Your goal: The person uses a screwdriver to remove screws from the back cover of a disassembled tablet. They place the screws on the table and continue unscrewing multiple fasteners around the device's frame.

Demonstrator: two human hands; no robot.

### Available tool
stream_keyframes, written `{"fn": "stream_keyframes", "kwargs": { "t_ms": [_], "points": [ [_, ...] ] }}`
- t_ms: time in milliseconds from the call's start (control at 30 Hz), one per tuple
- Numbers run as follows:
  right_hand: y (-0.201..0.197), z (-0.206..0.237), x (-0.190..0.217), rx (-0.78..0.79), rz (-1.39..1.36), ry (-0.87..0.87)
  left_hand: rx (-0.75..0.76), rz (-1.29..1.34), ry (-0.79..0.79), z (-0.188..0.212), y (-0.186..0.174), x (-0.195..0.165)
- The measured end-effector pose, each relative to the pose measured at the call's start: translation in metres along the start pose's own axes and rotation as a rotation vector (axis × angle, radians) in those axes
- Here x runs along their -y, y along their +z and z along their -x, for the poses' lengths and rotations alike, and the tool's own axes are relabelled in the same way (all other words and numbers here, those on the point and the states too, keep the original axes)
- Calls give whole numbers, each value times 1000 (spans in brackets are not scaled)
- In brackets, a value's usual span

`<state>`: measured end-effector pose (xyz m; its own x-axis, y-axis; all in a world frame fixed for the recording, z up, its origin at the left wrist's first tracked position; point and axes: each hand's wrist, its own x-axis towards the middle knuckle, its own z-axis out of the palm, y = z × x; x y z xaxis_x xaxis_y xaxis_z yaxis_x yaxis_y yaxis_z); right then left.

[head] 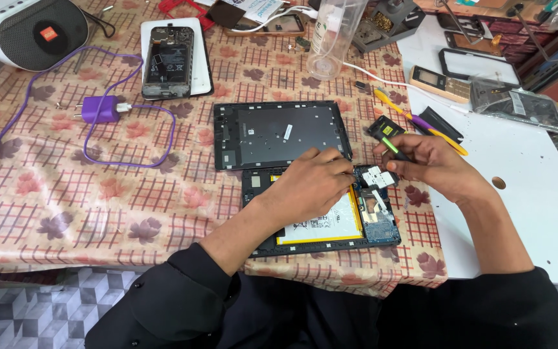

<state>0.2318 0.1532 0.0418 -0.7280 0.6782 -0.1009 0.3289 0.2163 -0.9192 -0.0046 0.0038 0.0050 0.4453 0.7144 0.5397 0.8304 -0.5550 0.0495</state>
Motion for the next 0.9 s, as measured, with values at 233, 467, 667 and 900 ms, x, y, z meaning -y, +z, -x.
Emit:
{"fn": "stream_keyframes", "kwargs": {
  "t_ms": [233,467,667,900],
  "points": [
    [19,-6,-1,-72,35,-15,9,-11,-3,0,-1,-2],
    [22,-5,-5,-101,79,-91,-27,47,13,-1,-4,0],
    [25,-5,-11,-101,155,-146,-68,64,14,-1,-3,0],
    [25,0,-9,-94,243,-263,-43,34,14,1,-1,-5]
  ]
}}
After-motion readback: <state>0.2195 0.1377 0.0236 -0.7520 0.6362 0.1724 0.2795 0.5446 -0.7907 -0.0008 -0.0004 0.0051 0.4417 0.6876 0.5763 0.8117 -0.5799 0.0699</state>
